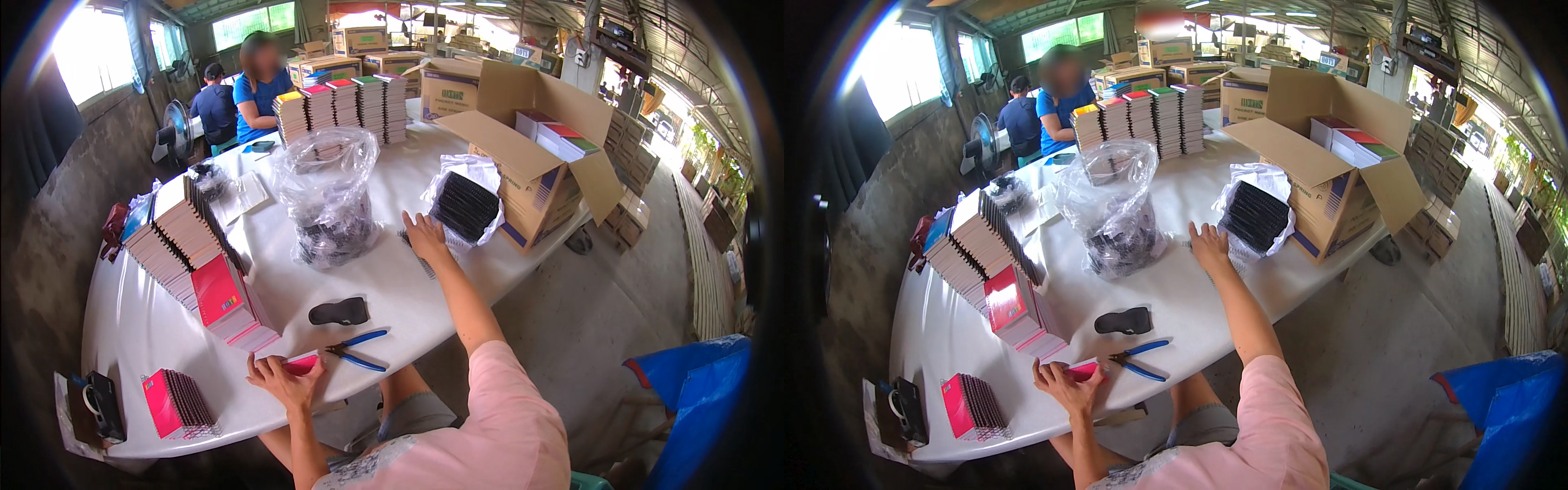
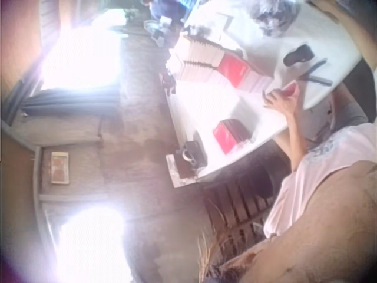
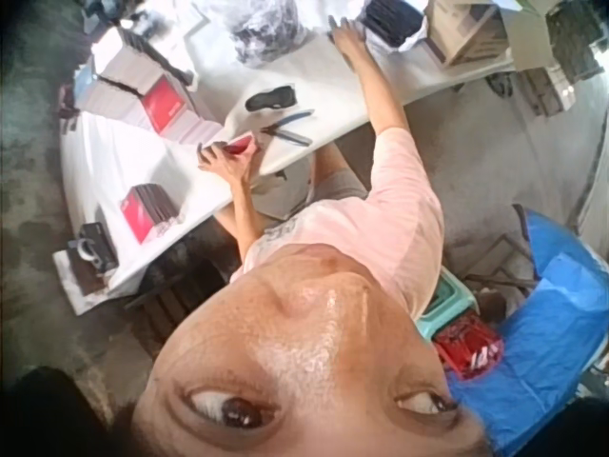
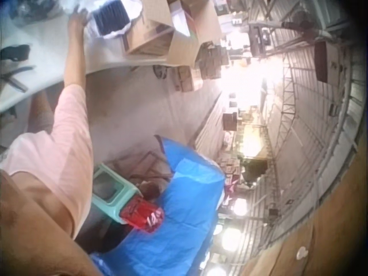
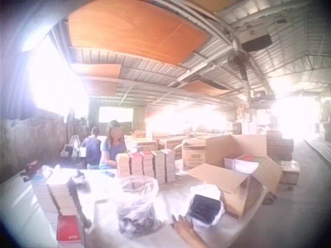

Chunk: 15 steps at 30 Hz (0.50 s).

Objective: The person processes small notebooks by trimming or adjusting the spiral wire with pliers and stacking them on a table.

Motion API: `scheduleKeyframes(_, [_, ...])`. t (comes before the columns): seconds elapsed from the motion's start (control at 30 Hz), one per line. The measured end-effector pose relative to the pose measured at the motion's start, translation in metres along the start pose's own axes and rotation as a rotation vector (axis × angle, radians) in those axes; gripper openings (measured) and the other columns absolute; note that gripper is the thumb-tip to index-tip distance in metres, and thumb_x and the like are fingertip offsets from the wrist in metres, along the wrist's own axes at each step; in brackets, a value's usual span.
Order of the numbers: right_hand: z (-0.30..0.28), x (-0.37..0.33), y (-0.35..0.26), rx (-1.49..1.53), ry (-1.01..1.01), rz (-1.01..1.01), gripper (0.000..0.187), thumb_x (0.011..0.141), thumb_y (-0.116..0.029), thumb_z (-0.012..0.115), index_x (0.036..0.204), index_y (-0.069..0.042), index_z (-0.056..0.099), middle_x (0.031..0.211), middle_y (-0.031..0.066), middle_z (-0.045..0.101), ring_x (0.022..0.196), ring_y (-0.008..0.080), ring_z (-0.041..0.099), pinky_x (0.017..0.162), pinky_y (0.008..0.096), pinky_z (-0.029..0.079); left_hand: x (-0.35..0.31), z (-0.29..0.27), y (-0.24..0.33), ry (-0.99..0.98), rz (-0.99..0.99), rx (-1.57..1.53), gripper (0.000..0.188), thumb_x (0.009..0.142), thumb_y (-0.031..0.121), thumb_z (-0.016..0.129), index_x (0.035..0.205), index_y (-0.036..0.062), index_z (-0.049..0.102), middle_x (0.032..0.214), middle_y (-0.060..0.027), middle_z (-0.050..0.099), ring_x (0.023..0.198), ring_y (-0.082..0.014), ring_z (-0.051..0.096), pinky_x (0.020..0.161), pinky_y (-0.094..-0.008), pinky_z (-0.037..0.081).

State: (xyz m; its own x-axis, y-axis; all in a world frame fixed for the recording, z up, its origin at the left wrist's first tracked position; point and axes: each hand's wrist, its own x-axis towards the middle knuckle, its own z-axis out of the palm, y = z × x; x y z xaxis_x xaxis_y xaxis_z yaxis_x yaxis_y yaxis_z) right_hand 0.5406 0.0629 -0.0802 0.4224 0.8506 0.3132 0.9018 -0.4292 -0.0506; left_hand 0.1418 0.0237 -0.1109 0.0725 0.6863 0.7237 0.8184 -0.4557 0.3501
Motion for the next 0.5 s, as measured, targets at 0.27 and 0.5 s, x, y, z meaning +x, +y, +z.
scheduleKeyframes(0.27, [-0.073,-0.029,-0.041,0.190,-0.049,-0.003,0.045,0.090,-0.032,0.049,0.133,-0.021,0.042,0.105,0.0163,0.059,0.089,0.0368,0.063,0.077,0.0456,0.050,-0.005,0.000,0.009,0.025,0.011,0.051,0.065,0.051,0.055,0.076,0.080,0.0039,0.049,0.103,-0.0198,0.048,0.107,-0.0398,0.041,0.093,-0.0582,0.026])
scheduleKeyframes(0.5, [-0.087,-0.089,-0.110,0.893,-0.309,-0.464,0.026,0.087,-0.026,0.057,0.104,-0.007,0.064,0.093,0.0134,0.064,0.089,0.0289,0.062,0.075,0.0351,0.048,-0.003,-0.004,0.001,0.040,0.039,0.094,0.075,0.046,0.062,0.076,0.081,0.0020,0.049,0.098,-0.0198,0.048,0.098,-0.0400,0.044,0.090,-0.0558,0.030])
